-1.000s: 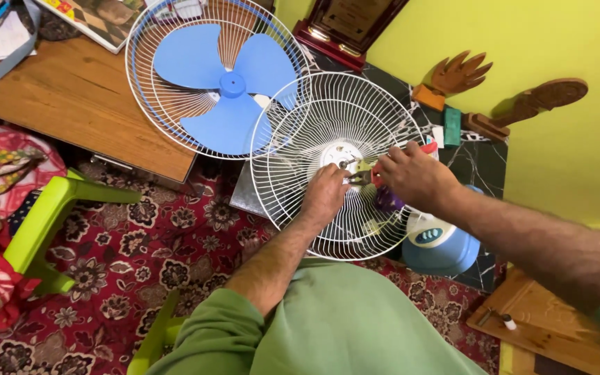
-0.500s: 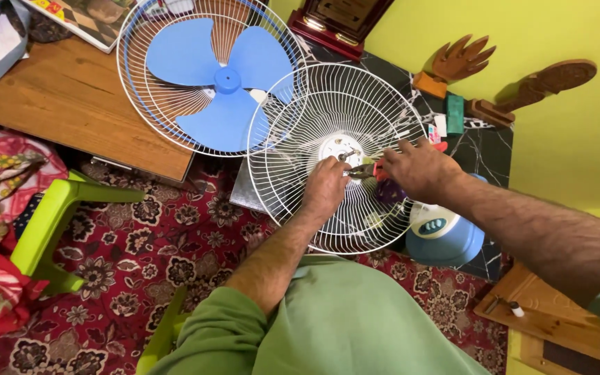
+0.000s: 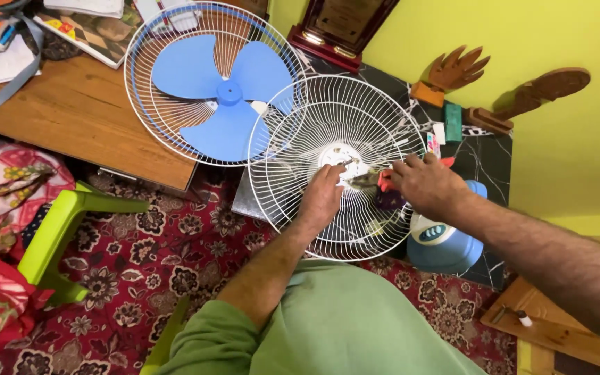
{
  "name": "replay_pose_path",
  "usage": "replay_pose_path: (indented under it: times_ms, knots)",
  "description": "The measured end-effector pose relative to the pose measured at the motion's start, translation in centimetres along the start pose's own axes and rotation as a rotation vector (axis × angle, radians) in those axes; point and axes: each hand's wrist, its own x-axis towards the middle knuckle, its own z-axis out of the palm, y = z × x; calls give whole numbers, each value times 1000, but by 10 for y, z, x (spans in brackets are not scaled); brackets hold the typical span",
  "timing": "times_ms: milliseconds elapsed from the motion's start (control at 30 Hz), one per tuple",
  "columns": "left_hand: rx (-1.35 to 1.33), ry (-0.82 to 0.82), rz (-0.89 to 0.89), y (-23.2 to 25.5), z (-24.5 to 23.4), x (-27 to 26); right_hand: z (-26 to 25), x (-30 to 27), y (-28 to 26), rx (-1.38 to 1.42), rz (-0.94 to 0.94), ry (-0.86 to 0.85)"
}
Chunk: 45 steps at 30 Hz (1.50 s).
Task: The person works on the central hub of a white pedestal fan, using hands and a pair of red-handled pliers to manipulate small components inside the motor housing. The task involves repeated adjustments and tool use focused on the fan's internal mechanism.
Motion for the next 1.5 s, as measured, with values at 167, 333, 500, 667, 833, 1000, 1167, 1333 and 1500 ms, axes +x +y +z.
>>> replay_pose_path:
  times_ms: [167, 333, 500, 667, 833, 1000, 1167, 1333, 1500]
  knots:
    - [118, 232, 52, -13, -7, -5, -25, -2, 7, -178, -24, -87]
    - [136, 194, -6, -15, -12, 2, -45, 17, -6, -358, -110, -50]
    - [92, 79, -155, -10, -20, 12, -43, 30, -9, -280, -91, -101]
    - [272, 49, 42, -13, -24, 26, -36, 30, -11, -142, -69, -168]
    - [136, -58, 76, -22, -34, 29, -22, 30, -5, 90, 14, -210]
    - [60, 106, 24, -14, -38, 18, 4, 27, -9, 324, 124, -54]
    - [130, 11, -15, -3, -35, 17, 56, 18, -35, 569, 221, 176]
    - [132, -34, -260, 5, -42, 22, 91, 14, -53, 886, 251, 283]
    - [155, -64, -88, 9, -48, 17, 99, 14, -63, 1122, 292, 279]
